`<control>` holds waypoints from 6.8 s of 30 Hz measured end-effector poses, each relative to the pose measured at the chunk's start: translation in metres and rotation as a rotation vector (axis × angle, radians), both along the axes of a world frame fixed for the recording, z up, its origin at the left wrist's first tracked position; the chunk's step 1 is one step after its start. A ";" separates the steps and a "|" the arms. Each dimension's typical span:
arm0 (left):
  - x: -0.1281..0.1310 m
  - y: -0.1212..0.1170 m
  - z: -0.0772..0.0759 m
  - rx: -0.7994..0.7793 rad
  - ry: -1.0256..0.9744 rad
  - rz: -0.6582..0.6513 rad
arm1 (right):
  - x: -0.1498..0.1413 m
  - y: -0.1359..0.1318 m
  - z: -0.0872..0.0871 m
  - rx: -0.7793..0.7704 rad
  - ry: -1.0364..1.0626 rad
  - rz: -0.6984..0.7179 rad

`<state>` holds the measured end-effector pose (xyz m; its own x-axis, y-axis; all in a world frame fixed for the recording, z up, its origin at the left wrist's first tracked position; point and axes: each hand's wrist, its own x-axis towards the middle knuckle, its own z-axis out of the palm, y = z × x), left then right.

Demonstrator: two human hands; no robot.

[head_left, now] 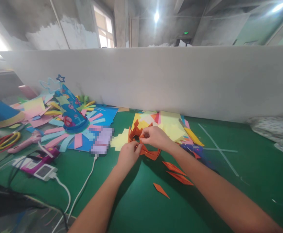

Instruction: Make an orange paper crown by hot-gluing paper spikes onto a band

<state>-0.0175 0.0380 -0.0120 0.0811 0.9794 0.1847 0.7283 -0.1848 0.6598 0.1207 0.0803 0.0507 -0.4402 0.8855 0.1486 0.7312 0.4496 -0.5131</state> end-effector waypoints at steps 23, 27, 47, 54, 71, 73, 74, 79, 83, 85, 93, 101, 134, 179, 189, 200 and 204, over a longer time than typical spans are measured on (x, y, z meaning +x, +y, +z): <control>0.002 -0.001 0.000 -0.015 -0.005 0.022 | 0.001 0.002 -0.002 -0.041 0.009 0.008; 0.002 -0.001 0.000 -0.018 -0.009 0.012 | 0.002 0.003 -0.002 -0.057 0.008 0.008; 0.001 0.000 -0.003 -0.021 -0.011 0.002 | 0.003 0.004 0.000 -0.126 0.044 0.035; 0.001 -0.002 0.003 -0.028 -0.012 -0.006 | 0.003 0.004 -0.002 -0.109 0.010 0.005; -0.001 -0.001 0.000 0.001 -0.090 -0.043 | 0.005 0.002 -0.002 -0.108 0.085 -0.021; -0.002 0.001 -0.002 0.039 -0.091 -0.052 | 0.004 0.000 0.000 -0.126 0.096 -0.040; -0.002 0.002 -0.003 0.063 -0.083 -0.047 | 0.003 0.000 0.001 -0.133 0.108 -0.051; -0.008 0.007 -0.007 0.182 -0.023 -0.012 | -0.001 0.001 -0.003 -0.167 0.239 -0.060; -0.013 0.011 -0.007 0.189 -0.002 -0.004 | -0.004 0.005 -0.011 -0.188 0.280 -0.023; -0.016 0.011 -0.006 0.189 0.007 -0.003 | -0.004 0.003 -0.010 -0.190 0.270 -0.021; -0.028 0.005 0.007 -0.110 0.298 0.154 | 0.039 -0.030 0.015 -0.099 0.146 -0.106; -0.028 0.003 0.001 -0.275 0.324 0.027 | 0.109 -0.043 -0.028 -0.172 0.021 -0.197; -0.016 -0.002 0.010 0.260 0.031 -0.455 | 0.062 -0.020 -0.052 0.240 -0.124 -0.011; 0.026 -0.029 -0.009 -0.138 0.068 -1.072 | 0.204 -0.066 -0.076 -0.171 -0.226 -0.702; 0.024 -0.030 0.006 -0.173 -0.158 -0.850 | 0.206 -0.073 -0.068 -0.274 0.273 -0.626; 0.018 -0.021 0.010 -0.376 -0.799 -0.582 | 0.161 -0.083 -0.056 -0.522 0.870 -0.284; 0.014 -0.017 0.011 -0.340 -1.017 -0.458 | 0.152 -0.083 -0.057 -0.459 0.835 -0.227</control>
<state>-0.0034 0.0211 -0.0008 0.4054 0.9085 0.1015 -0.2543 0.0054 0.9671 0.2725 -0.0026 -0.0059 -0.1623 0.9857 -0.0454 0.0975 -0.0298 -0.9948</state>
